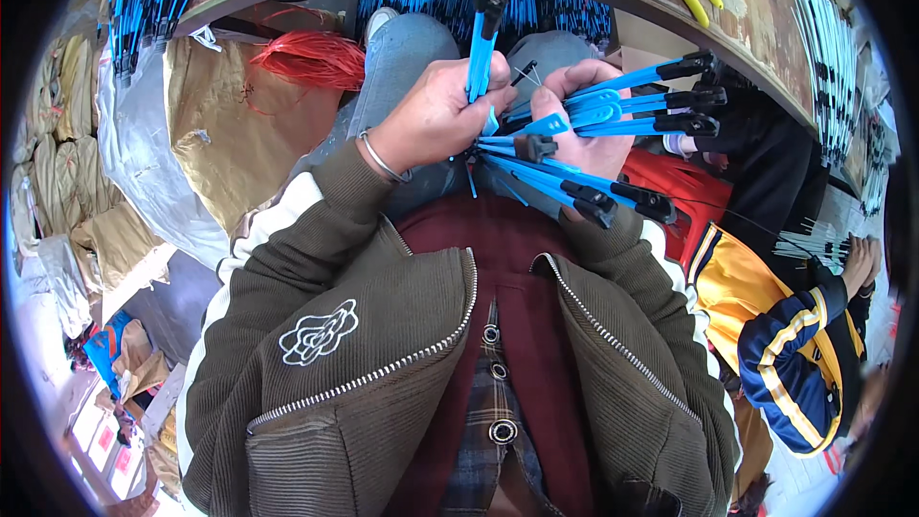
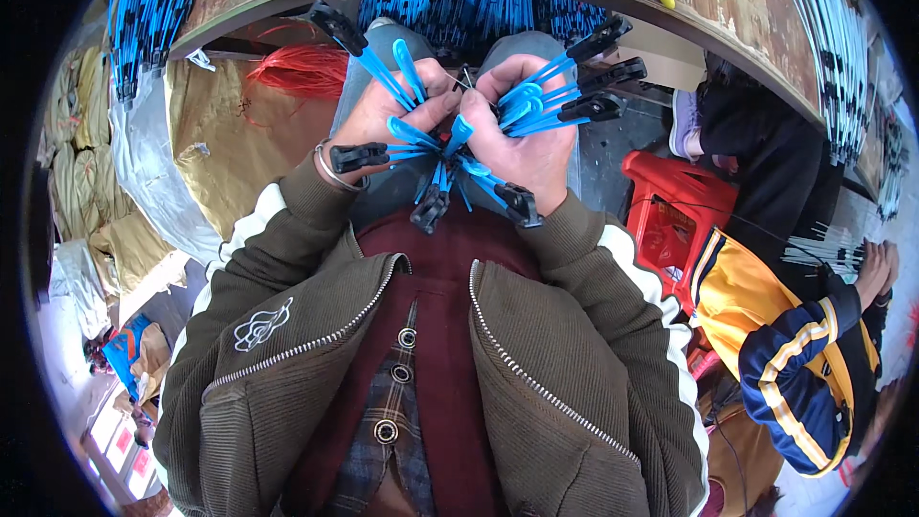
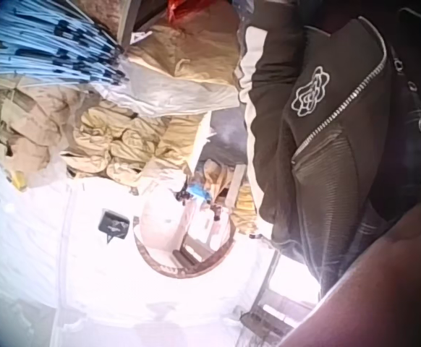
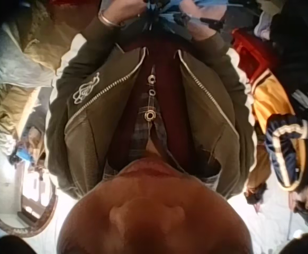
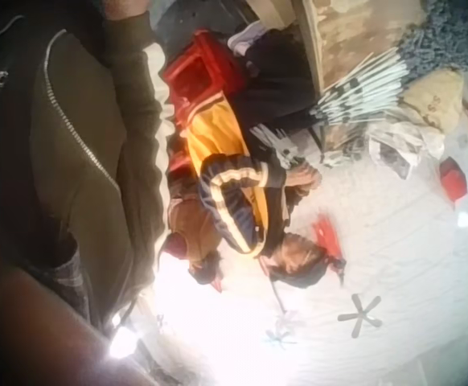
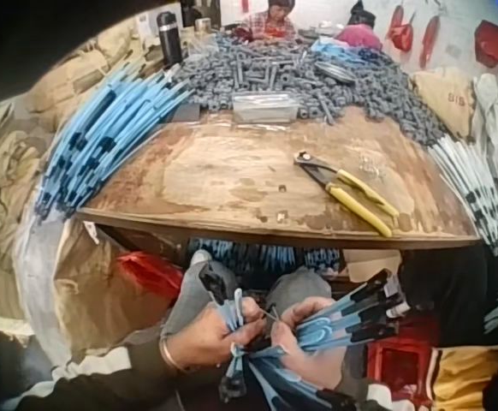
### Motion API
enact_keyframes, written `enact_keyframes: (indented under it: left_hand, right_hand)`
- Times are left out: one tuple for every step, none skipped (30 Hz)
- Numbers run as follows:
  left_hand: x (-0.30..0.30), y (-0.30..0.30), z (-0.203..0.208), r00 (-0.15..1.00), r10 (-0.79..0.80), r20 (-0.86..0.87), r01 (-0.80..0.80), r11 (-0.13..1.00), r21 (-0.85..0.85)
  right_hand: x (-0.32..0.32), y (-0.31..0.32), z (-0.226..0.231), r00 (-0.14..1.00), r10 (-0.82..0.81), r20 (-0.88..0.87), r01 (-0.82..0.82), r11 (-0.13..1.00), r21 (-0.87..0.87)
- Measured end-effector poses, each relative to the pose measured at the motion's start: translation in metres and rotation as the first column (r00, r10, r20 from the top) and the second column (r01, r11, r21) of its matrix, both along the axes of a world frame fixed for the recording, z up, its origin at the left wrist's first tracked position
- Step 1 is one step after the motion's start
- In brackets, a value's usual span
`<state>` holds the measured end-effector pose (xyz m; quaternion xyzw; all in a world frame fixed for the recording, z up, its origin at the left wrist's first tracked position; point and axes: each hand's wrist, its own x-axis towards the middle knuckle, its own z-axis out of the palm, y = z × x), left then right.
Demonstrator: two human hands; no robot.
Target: The person assembles electrical or mechanical connectors by inserting plastic components and blue wires into a connector hub, securing them with pliers and cutters to create finished assemblies.
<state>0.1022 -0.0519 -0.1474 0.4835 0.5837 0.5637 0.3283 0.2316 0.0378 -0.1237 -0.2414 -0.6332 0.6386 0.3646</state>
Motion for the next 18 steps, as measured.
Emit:
enact_keyframes:
  left_hand:
    - [0.001,0.000,-0.001,1.000,0.000,-0.022,0.000,1.000,0.006]
    - [0.001,0.000,-0.001,0.999,0.001,-0.043,-0.001,1.000,0.012]
    - [0.002,0.001,-0.001,0.998,0.002,-0.065,-0.001,1.000,0.019]
    - [0.002,0.000,0.000,0.998,0.002,-0.066,-0.001,1.000,0.019]
    - [0.003,0.000,0.001,0.997,0.014,-0.071,-0.013,1.000,0.015]
    - [0.004,-0.001,0.002,0.997,0.025,-0.076,-0.024,1.000,0.011]
    - [0.006,-0.002,0.003,0.996,0.036,-0.080,-0.036,0.999,0.008]
    - [0.007,-0.002,0.004,0.996,0.036,-0.081,-0.035,0.999,0.008]
    - [0.008,-0.003,0.006,0.993,0.036,-0.111,-0.034,0.999,0.020]
    - [0.009,-0.003,0.007,0.990,0.036,-0.139,-0.032,0.999,0.032]
    - [0.009,-0.003,0.008,0.985,0.038,-0.167,-0.030,0.999,0.045]
    - [0.009,-0.003,0.007,0.985,0.038,-0.168,-0.030,0.999,0.045]
    - [0.007,-0.004,0.006,0.985,-0.005,-0.170,0.010,1.000,0.025]
    - [0.005,-0.004,0.005,0.984,-0.048,-0.172,0.050,0.999,0.004]
    - [0.003,-0.004,0.004,0.980,-0.091,-0.174,0.089,0.996,-0.018]
    - [0.000,-0.005,0.005,0.980,-0.090,-0.176,0.088,0.996,-0.019]
    - [-0.004,-0.005,0.006,0.989,-0.080,0.125,0.087,0.995,-0.050]
    - [-0.007,-0.005,0.007,0.908,-0.053,0.415,0.095,0.992,-0.079]
  right_hand:
    - [0.000,-0.001,0.000,1.000,0.000,-0.001,0.000,1.000,0.001]
    - [0.000,-0.001,0.000,1.000,-0.006,0.003,0.006,1.000,-0.003]
    - [0.000,-0.002,0.000,1.000,-0.011,0.006,0.011,1.000,-0.006]
    - [0.000,-0.003,0.000,1.000,-0.017,0.009,0.017,1.000,-0.009]
    - [0.000,-0.004,0.001,1.000,-0.016,0.007,0.016,1.000,-0.010]
    - [0.000,-0.005,0.001,1.000,-0.020,0.003,0.020,1.000,-0.015]
    - [-0.001,-0.005,0.002,1.000,-0.024,-0.002,0.024,1.000,-0.019]
    - [-0.001,-0.006,0.002,1.000,-0.028,-0.006,0.028,0.999,-0.024]
    - [-0.002,-0.005,0.002,1.000,-0.029,-0.007,0.029,0.999,-0.024]
    - [-0.003,-0.004,0.003,1.000,-0.029,0.007,0.030,0.999,-0.029]
    - [-0.003,-0.004,0.004,0.999,-0.030,0.021,0.030,0.999,-0.034]
    - [-0.004,-0.003,0.005,0.999,-0.030,0.034,0.031,0.999,-0.040]
    - [-0.004,-0.003,0.005,0.999,-0.030,0.034,0.031,0.999,-0.039]
    - [-0.003,-0.004,0.005,0.999,-0.045,0.011,0.045,0.998,-0.042]
    - [-0.003,-0.004,0.005,0.998,-0.059,-0.014,0.059,0.997,-0.048]
    - [-0.003,-0.004,0.006,0.997,-0.074,-0.038,0.072,0.996,-0.053]
    - [-0.004,-0.004,0.007,0.997,-0.073,-0.040,0.070,0.996,-0.054]
    - [-0.005,-0.004,0.011,0.996,-0.090,-0.022,0.088,0.993,-0.076]
